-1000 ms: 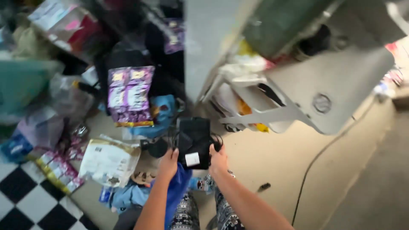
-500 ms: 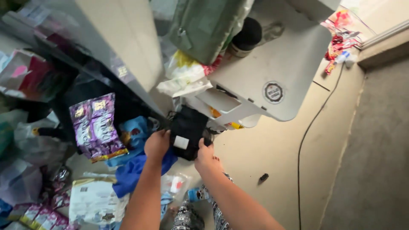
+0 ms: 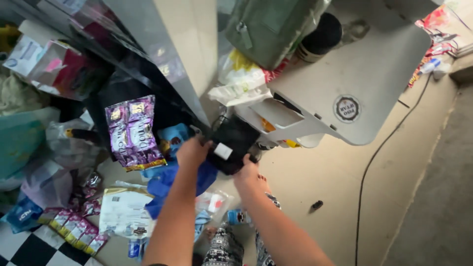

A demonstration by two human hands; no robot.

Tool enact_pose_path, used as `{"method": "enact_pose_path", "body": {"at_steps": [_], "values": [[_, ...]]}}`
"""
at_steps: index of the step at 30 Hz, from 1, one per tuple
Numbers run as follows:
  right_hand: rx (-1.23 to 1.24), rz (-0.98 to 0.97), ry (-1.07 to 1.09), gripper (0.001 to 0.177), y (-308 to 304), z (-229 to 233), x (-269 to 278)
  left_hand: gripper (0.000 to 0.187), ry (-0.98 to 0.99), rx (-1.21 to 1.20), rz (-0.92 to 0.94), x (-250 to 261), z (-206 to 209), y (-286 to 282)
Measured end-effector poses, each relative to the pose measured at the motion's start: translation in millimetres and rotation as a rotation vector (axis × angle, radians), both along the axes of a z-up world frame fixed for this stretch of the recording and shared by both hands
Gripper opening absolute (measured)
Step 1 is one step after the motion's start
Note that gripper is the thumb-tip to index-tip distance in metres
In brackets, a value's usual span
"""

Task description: Pick up miscellaneous items from the floor and organize them on a storage shelf.

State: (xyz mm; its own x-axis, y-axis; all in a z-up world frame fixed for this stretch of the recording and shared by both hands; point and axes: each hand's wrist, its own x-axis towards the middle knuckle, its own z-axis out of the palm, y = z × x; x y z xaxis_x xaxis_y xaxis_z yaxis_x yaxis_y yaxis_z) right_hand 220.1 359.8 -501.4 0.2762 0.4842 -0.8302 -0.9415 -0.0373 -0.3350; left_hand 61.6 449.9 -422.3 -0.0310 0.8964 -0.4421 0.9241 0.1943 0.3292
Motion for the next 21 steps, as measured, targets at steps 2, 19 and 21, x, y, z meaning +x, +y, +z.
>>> {"method": "enact_pose_path", "body": {"at_steps": [2, 19, 21], "values": [[0.171, 0.071, 0.027, 0.036, -6, -19, 17, 0.048, -0.076, 0.016, 0.124, 0, -10, -20], [0.001, 0.651, -0.285, 0.027, -34, 4, 56, 0.037, -0.959, 0.112, 0.640, -19, -164, -103], [-0.013, 0.718, -0.370, 0.028, -47, -17, 52, 0.038, -1.135, 0.117, 0.671, -30, -157, -95]]}}
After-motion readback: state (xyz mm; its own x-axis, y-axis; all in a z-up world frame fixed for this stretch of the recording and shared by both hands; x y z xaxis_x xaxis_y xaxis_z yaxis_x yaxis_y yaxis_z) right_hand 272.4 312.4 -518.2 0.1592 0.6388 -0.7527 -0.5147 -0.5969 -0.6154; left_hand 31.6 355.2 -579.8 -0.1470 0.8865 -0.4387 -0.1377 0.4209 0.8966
